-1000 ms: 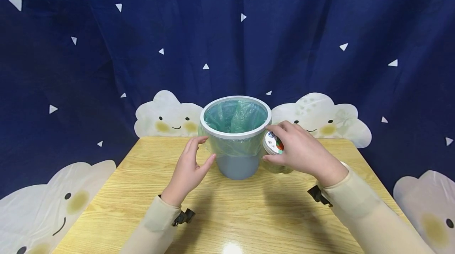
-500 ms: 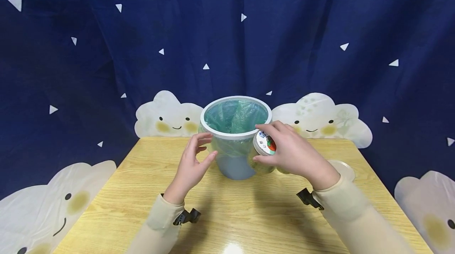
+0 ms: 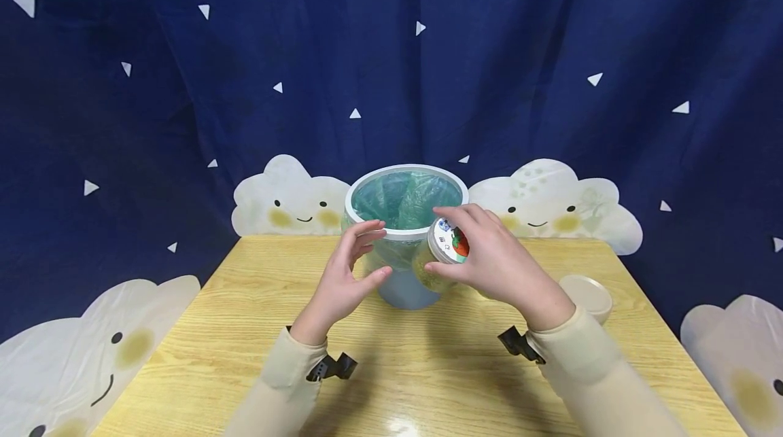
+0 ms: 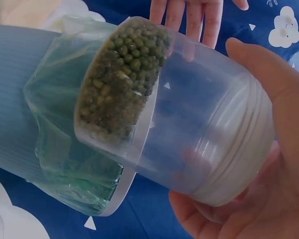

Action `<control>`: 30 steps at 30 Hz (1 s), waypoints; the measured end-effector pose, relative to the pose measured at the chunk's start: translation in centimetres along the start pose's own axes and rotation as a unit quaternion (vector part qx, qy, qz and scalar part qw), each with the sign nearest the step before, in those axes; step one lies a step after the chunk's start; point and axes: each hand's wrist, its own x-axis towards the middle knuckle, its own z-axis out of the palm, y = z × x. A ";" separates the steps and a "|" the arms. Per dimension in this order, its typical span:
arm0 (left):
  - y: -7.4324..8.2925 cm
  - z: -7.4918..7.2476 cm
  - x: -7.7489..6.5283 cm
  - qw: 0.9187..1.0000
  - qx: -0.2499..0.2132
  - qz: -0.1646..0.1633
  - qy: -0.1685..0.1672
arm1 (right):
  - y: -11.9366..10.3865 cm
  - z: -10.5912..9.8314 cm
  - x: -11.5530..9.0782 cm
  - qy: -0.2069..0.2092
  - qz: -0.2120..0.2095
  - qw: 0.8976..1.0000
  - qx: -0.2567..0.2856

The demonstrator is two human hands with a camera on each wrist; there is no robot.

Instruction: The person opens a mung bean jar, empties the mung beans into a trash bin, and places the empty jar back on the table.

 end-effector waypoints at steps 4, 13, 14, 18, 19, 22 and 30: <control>-0.1 0.5 0.0 1.000 -0.010 0.003 -0.007 | -0.2 0.1 -0.1 0.010 0.003 1.000 0.011; 0.2 1.5 -0.5 0.999 -0.002 0.021 -0.025 | -0.7 0.9 -0.9 0.053 -0.016 0.998 0.026; 0.2 1.6 -0.5 0.999 -0.002 0.023 -0.027 | -0.8 1.0 -0.9 0.057 -0.021 0.998 0.027; 0.1 2.2 -0.7 0.999 0.001 0.033 -0.036 | -1.2 1.3 -1.3 0.068 -0.038 0.996 0.032; 0.1 2.3 -0.7 0.999 0.001 0.034 -0.039 | -1.3 1.4 -1.3 0.070 -0.042 0.996 0.034; 0.2 2.7 -0.9 0.998 0.002 0.033 -0.048 | -1.4 1.7 -1.5 0.073 -0.050 0.995 0.039; 0.5 3.4 -1.1 0.998 0.015 0.016 -0.060 | -2.0 2.2 -1.9 0.079 -0.061 0.993 0.056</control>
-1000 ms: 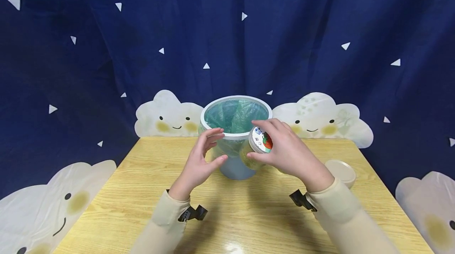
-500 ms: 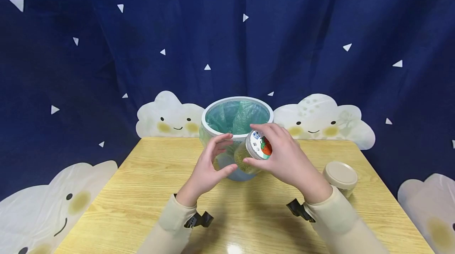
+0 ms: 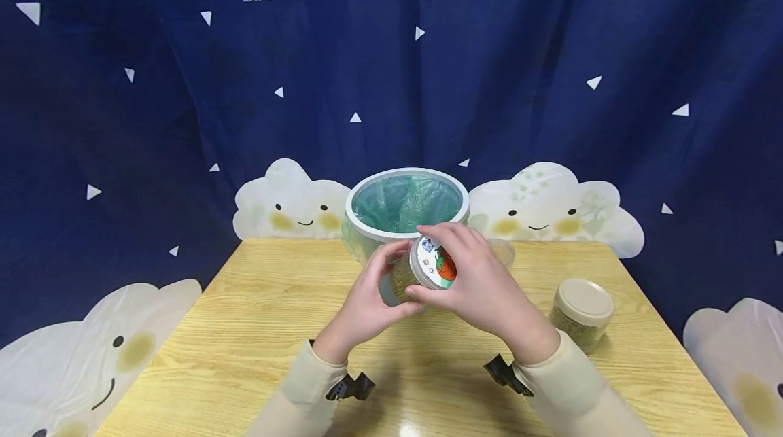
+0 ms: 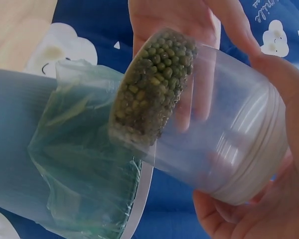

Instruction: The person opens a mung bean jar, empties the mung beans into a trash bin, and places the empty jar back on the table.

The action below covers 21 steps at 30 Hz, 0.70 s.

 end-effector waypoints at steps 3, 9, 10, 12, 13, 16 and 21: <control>0.0 0.5 -0.1 1.000 0.006 -0.001 0.000 | -0.2 0.1 -0.2 0.001 -0.006 1.000 0.004; -0.1 1.5 -0.3 1.000 0.026 -0.005 -0.005 | -0.2 0.3 -0.5 -0.003 -0.027 1.000 0.009; -0.2 1.6 -0.3 0.999 0.033 -0.005 -0.005 | -0.2 0.4 -0.5 -0.003 -0.029 1.000 0.008; -0.2 1.8 -0.4 0.999 0.051 -0.006 -0.002 | -0.3 0.4 -0.6 -0.002 -0.030 1.000 0.005; -0.2 1.9 -0.4 0.998 0.060 -0.004 0.000 | -0.3 0.4 -0.7 -0.003 -0.030 1.000 0.004; -0.3 2.0 -0.5 0.996 0.087 0.004 0.007 | -0.3 0.5 -0.8 -0.007 -0.028 1.000 0.002; -0.3 1.9 -0.6 0.990 0.133 0.037 0.022 | -0.4 0.6 -0.9 -0.019 -0.024 1.000 0.006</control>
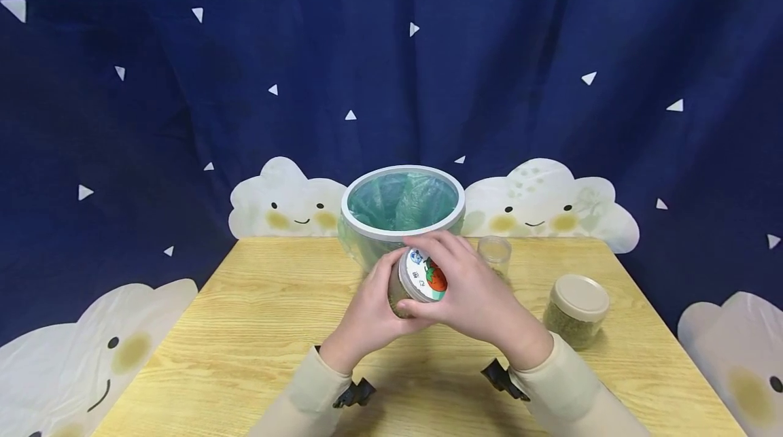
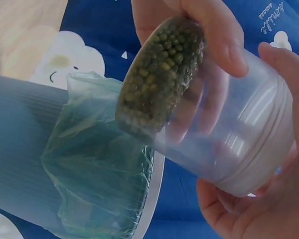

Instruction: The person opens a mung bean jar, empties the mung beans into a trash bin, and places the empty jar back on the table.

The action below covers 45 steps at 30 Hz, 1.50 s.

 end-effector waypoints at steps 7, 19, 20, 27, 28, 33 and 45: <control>-0.3 -0.8 -0.3 0.998 0.048 0.031 0.003 | 0.2 0.4 -0.3 -0.032 0.006 0.999 0.004; -0.9 -0.6 -1.3 0.995 0.090 0.032 -0.027 | 0.8 0.9 -1.4 -0.060 0.028 0.997 -0.029; -0.9 -0.5 -1.4 0.995 0.093 0.034 -0.030 | 0.8 1.0 -1.5 -0.058 0.031 0.997 -0.028; -0.7 -0.1 -1.7 0.994 0.090 0.038 -0.040 | 1.2 1.5 -2.2 -0.031 0.021 0.999 -0.022; -0.7 -0.1 -1.7 0.995 0.088 0.039 -0.041 | 1.3 1.6 -2.3 -0.028 0.018 0.999 -0.020; -0.8 -0.1 -2.0 0.995 0.072 0.044 -0.044 | 1.4 2.0 -2.7 -0.018 0.011 1.000 -0.015; -1.1 -0.2 -2.3 0.997 0.017 0.024 -0.070 | 1.8 2.7 -3.1 -0.010 -0.008 1.000 0.002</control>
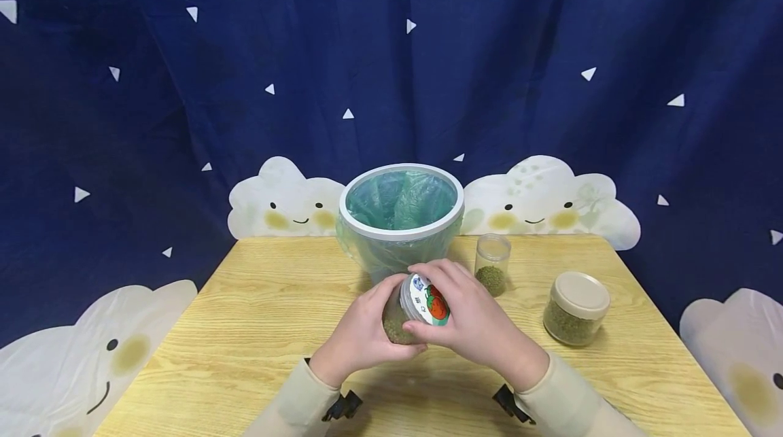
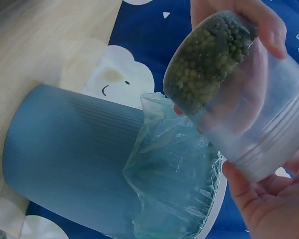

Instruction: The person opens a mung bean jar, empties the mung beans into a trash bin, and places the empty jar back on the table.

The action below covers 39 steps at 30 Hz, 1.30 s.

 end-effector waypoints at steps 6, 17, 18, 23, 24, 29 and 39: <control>-0.2 -0.1 -0.4 1.000 -0.021 -0.005 -0.010 | 0.1 0.1 -0.1 -0.001 -0.027 1.000 0.015; -0.4 -0.5 -0.7 0.996 -0.065 -0.023 -0.059 | 0.6 0.0 -0.3 -0.028 -0.070 0.997 0.032; -0.4 -0.5 -0.7 0.995 -0.071 -0.024 -0.064 | 0.6 -0.1 -0.3 -0.030 -0.076 0.996 0.033; -0.5 -0.6 -0.9 0.992 -0.091 -0.037 -0.080 | 0.8 -0.2 -0.3 -0.048 -0.086 0.995 0.030; -0.5 -0.6 -0.9 0.992 -0.093 -0.040 -0.080 | 0.8 -0.2 -0.3 -0.052 -0.087 0.995 0.026; -0.6 -0.4 -1.0 0.992 -0.086 -0.052 -0.074 | 1.0 -0.4 -0.3 -0.066 -0.081 0.995 0.006; -0.7 -0.3 -1.0 0.995 -0.035 -0.086 -0.045 | 0.9 -0.3 -0.6 -0.059 0.041 0.997 0.021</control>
